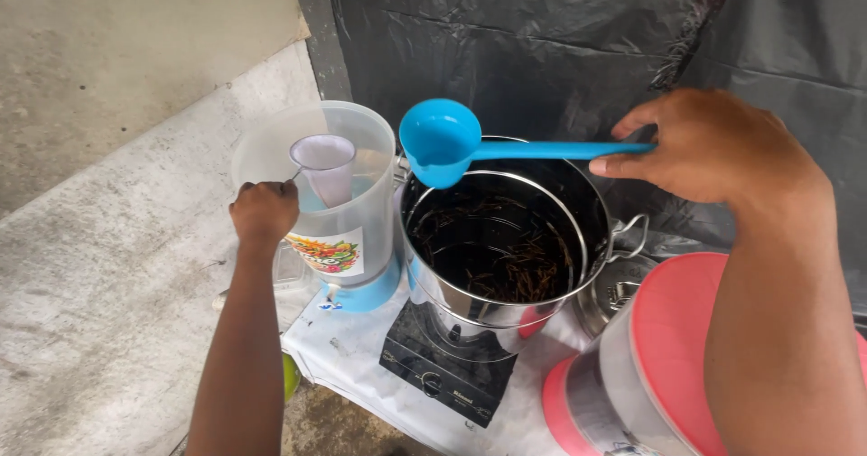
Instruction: Filtering brewed tea by scooping it from a pot into a filter bag placed over a pitcher.
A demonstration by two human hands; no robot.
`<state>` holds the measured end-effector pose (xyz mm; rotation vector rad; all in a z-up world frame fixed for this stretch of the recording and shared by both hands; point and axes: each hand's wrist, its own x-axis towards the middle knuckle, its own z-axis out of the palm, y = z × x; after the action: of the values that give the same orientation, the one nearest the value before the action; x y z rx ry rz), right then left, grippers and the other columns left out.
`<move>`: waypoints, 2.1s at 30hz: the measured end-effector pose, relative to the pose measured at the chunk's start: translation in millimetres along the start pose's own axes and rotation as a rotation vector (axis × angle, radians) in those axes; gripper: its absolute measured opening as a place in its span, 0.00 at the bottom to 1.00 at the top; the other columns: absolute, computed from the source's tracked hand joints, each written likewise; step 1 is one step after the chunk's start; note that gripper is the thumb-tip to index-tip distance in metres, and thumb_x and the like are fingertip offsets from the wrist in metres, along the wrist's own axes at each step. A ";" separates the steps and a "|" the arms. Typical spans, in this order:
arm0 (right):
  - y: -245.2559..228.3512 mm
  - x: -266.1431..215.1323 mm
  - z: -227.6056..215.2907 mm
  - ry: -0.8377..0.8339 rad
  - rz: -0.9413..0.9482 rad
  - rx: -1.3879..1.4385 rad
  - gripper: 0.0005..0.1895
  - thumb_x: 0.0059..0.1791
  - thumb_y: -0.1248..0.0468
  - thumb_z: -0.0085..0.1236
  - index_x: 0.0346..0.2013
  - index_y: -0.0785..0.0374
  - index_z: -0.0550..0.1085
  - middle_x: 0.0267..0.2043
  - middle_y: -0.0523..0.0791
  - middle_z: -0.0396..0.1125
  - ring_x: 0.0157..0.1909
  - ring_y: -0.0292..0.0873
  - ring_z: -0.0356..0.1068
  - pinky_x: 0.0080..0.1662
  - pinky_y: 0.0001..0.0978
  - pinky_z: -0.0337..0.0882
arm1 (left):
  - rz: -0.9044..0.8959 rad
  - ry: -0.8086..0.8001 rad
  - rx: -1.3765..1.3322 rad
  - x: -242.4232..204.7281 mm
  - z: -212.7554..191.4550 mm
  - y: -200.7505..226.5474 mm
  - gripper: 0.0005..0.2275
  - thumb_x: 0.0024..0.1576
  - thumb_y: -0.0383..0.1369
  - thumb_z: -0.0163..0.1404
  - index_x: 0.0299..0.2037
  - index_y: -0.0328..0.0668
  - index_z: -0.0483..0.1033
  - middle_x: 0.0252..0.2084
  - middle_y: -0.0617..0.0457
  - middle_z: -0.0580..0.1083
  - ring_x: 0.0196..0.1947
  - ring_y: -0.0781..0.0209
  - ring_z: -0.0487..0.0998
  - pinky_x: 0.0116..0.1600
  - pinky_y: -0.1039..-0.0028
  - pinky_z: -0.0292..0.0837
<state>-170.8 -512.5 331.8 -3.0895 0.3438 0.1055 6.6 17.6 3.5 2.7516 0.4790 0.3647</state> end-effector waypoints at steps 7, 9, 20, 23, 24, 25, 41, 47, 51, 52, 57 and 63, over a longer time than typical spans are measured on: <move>19.6 16.0 15.4 -0.092 -0.044 -0.154 0.29 0.56 0.31 0.62 0.59 0.44 0.88 0.58 0.42 0.86 0.62 0.53 0.83 0.58 0.51 0.77 | -0.033 -0.026 0.037 0.0 -5.9 -1.6 0.30 0.75 0.49 0.36 0.60 0.38 0.92 0.59 0.30 0.85 0.68 0.28 0.79 0.67 0.36 0.73; 14.4 21.1 23.3 -0.097 -0.082 -0.194 0.27 0.58 0.34 0.61 0.48 0.51 0.91 0.53 0.42 0.87 0.58 0.54 0.84 0.56 0.52 0.78 | -0.038 -0.035 0.049 1.4 -8.0 0.0 0.30 0.75 0.49 0.35 0.59 0.40 0.92 0.59 0.31 0.86 0.67 0.28 0.80 0.66 0.37 0.75; -3.3 75.2 93.5 -0.188 -0.185 -0.353 0.12 0.53 0.72 0.59 0.40 0.54 0.87 0.38 0.43 0.80 0.40 0.51 0.80 0.40 0.41 0.77 | -0.057 -0.062 0.076 3.8 -7.7 -9.3 0.32 0.76 0.48 0.33 0.58 0.35 0.93 0.60 0.33 0.87 0.70 0.32 0.76 0.66 0.41 0.75; -13.8 78.3 107.2 -0.207 -0.196 -0.398 0.10 0.54 0.70 0.66 0.44 0.52 0.88 0.42 0.42 0.82 0.43 0.50 0.83 0.42 0.40 0.80 | -0.070 -0.051 0.048 1.0 -7.3 -10.8 0.31 0.77 0.47 0.34 0.39 0.33 0.91 0.46 0.39 0.87 0.64 0.38 0.77 0.60 0.47 0.75; -14.7 82.7 113.1 -0.207 -0.192 -0.397 0.10 0.54 0.70 0.66 0.44 0.52 0.88 0.42 0.42 0.82 0.43 0.50 0.83 0.42 0.40 0.80 | -0.065 -0.052 0.047 3.3 -7.1 -10.2 0.31 0.77 0.47 0.34 0.39 0.33 0.91 0.46 0.39 0.87 0.64 0.38 0.77 0.60 0.47 0.75; -16.0 86.0 120.7 -0.197 -0.205 -0.401 0.10 0.53 0.72 0.67 0.41 0.51 0.87 0.38 0.41 0.79 0.39 0.47 0.78 0.39 0.37 0.77 | -0.070 -0.052 0.053 3.3 -5.8 -11.6 0.32 0.78 0.47 0.34 0.42 0.35 0.92 0.48 0.38 0.87 0.66 0.37 0.77 0.62 0.47 0.74; -13.8 117.8 189.0 0.021 -0.254 -0.268 0.11 0.50 0.76 0.68 0.42 0.63 0.91 0.41 0.53 0.85 0.45 0.57 0.86 0.42 0.49 0.84 | -0.047 -0.046 0.137 -2.2 -9.9 -2.9 0.29 0.77 0.52 0.41 0.62 0.43 0.95 0.56 0.34 0.90 0.66 0.35 0.83 0.69 0.47 0.78; -24.4 110.9 197.5 0.048 -0.205 -0.282 0.09 0.50 0.75 0.69 0.38 0.61 0.90 0.40 0.52 0.84 0.46 0.57 0.84 0.43 0.50 0.81 | -0.034 -0.040 0.139 -8.4 -10.9 0.4 0.28 0.77 0.50 0.40 0.63 0.44 0.95 0.56 0.37 0.90 0.63 0.37 0.84 0.69 0.49 0.78; -46.1 84.4 174.4 -0.121 -0.023 -0.278 0.10 0.59 0.69 0.61 0.47 0.60 0.89 0.48 0.47 0.84 0.57 0.41 0.81 0.53 0.32 0.74 | -0.018 -0.053 0.146 -8.7 -13.8 0.5 0.28 0.77 0.50 0.39 0.62 0.45 0.95 0.55 0.37 0.90 0.62 0.38 0.84 0.68 0.50 0.78; -40.0 94.6 189.0 -0.049 -0.088 -0.279 0.09 0.55 0.72 0.64 0.45 0.62 0.90 0.47 0.50 0.85 0.55 0.49 0.83 0.51 0.41 0.78 | -0.029 -0.038 0.151 -6.3 -12.0 0.1 0.28 0.77 0.49 0.40 0.62 0.45 0.95 0.55 0.37 0.91 0.62 0.37 0.84 0.68 0.49 0.78; -29.0 114.7 227.1 0.069 -0.166 -0.298 0.11 0.49 0.75 0.69 0.42 0.61 0.90 0.44 0.52 0.84 0.50 0.57 0.85 0.45 0.51 0.81 | -0.013 -0.076 0.164 -1.5 -12.8 -2.3 0.29 0.77 0.49 0.39 0.62 0.44 0.95 0.54 0.36 0.91 0.61 0.38 0.85 0.66 0.49 0.79; -30.5 112.1 241.0 0.075 -0.235 -0.337 0.10 0.50 0.75 0.69 0.42 0.62 0.91 0.41 0.53 0.84 0.46 0.56 0.84 0.42 0.46 0.80 | -0.007 -0.063 0.174 -2.0 -13.6 -5.1 0.28 0.77 0.48 0.40 0.58 0.42 0.96 0.49 0.38 0.91 0.57 0.39 0.86 0.64 0.50 0.80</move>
<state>-70.4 -498.0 84.2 -3.4440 -0.0438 0.0446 -0.7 25.1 13.8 2.9181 0.5267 0.2447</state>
